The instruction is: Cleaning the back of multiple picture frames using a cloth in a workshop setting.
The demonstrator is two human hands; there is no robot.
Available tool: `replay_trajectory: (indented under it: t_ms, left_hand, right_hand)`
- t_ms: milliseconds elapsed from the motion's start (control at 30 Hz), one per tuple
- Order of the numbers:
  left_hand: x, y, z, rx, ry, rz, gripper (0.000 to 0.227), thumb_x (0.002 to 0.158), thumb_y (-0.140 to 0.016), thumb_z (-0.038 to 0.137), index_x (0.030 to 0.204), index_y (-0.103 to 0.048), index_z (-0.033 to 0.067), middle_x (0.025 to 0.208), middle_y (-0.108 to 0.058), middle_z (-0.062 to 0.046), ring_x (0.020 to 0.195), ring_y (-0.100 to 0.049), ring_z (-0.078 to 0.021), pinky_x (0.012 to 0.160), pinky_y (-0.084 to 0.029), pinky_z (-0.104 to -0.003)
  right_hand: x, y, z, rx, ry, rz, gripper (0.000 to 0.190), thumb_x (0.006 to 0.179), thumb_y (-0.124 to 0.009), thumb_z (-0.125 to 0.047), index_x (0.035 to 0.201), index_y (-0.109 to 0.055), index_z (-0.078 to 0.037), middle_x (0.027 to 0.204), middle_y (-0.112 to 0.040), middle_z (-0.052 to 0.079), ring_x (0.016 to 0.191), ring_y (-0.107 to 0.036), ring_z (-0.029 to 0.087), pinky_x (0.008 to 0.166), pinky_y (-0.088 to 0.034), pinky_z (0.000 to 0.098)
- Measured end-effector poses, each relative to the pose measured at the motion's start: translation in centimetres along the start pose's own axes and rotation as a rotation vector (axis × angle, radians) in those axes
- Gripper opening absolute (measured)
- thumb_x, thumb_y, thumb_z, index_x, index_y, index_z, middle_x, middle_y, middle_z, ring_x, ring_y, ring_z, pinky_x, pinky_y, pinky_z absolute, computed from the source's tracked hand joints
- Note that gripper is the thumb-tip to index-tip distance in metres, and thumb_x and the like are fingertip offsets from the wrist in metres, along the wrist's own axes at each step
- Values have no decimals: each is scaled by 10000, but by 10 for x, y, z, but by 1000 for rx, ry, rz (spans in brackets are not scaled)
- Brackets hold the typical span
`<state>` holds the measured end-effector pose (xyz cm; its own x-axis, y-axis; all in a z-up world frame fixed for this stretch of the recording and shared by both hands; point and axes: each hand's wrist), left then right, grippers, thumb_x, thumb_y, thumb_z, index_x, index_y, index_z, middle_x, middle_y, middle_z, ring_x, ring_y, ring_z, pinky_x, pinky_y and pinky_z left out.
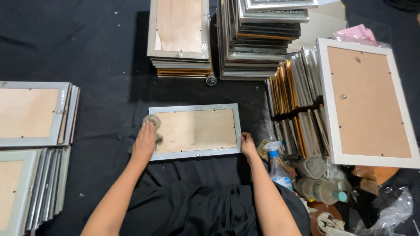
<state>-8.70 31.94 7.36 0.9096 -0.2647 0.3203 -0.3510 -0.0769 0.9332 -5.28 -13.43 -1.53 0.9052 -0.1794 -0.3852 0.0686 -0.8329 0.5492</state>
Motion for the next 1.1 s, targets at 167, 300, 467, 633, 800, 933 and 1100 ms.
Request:
replay_trajectory:
  t_ms: [167, 300, 467, 633, 800, 933, 1100]
  left_hand:
    - [50, -73, 2, -221, 281, 55, 589, 899, -558, -87, 1483, -515, -27, 1531, -498, -205, 1371, -537, -317, 1087, -517, -341]
    - [84, -96, 46, -236, 367, 296, 498, 873, -578, -96, 1370, -573, -66, 1409, -563, -246, 1318, -551, -389, 1132, -473, -432]
    - [125, -106, 142, -456, 415, 95, 491, 958, -545, -74, 1439, -536, 24, 1473, -530, -197, 1436, -447, -321, 1257, -271, -470]
    - [161, -150, 243, -418, 247, 165, 386, 1009, -502, 36, 1377, -618, 48, 1357, -615, -189, 1344, -516, -342, 1236, -307, -481]
    - [179, -119, 288, -524, 86, 55, 412, 1038, -423, 72, 1419, -575, 31, 1391, -581, -187, 1376, -483, -325, 1249, -224, -479]
    - [191, -72, 267, -994, 328, -487, 513, 1086, -312, 378, 1579, -354, 243, 1560, -417, -101, 1475, -379, -329, 1224, -308, -476]
    - [168, -101, 240, -402, 110, -509, 620, 1040, -450, 242, 1618, -232, 195, 1700, -137, -127, 1567, -134, -300, 1244, -110, -520]
  right_hand:
    - [-1, -2, 0, 6, -18, -1, 263, 1057, -488, -192, 1270, -605, -92, 1215, -659, 215, 1206, -603, 408, 1000, -484, 502]
    - [-3, -3, -5, 12, 19, 25, 252, 1045, -491, -156, 1236, -614, -48, 1166, -670, 255, 1168, -613, 442, 988, -485, 514]
    - [-7, -1, -8, 17, 27, 24, 249, 1032, -501, -141, 1225, -616, -33, 1157, -668, 274, 1163, -601, 475, 996, -478, 536]
    - [4, -8, 8, 18, 41, 33, 254, 1040, -488, -147, 1238, -609, -44, 1151, -658, 271, 1167, -593, 473, 1010, -467, 532]
    - [6, -10, 15, -11, 51, 16, 248, 1053, -486, -179, 1244, -603, -72, 1139, -665, 237, 1162, -599, 455, 1018, -470, 517]
    - [6, -6, 7, -24, 57, 16, 257, 1059, -481, -175, 1256, -591, -52, 1136, -656, 260, 1164, -593, 471, 1011, -465, 531]
    - [0, -3, -9, -29, 22, 1, 270, 1065, -469, -173, 1273, -589, -50, 1158, -641, 271, 1177, -581, 477, 1028, -451, 524]
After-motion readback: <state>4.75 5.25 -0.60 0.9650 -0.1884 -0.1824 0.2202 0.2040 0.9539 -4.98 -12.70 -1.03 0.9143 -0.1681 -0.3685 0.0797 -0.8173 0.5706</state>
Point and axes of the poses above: each hand's wrist, its own x-axis towards the middle knuckle, its own y-axis out of the back of the hand, z = x × y
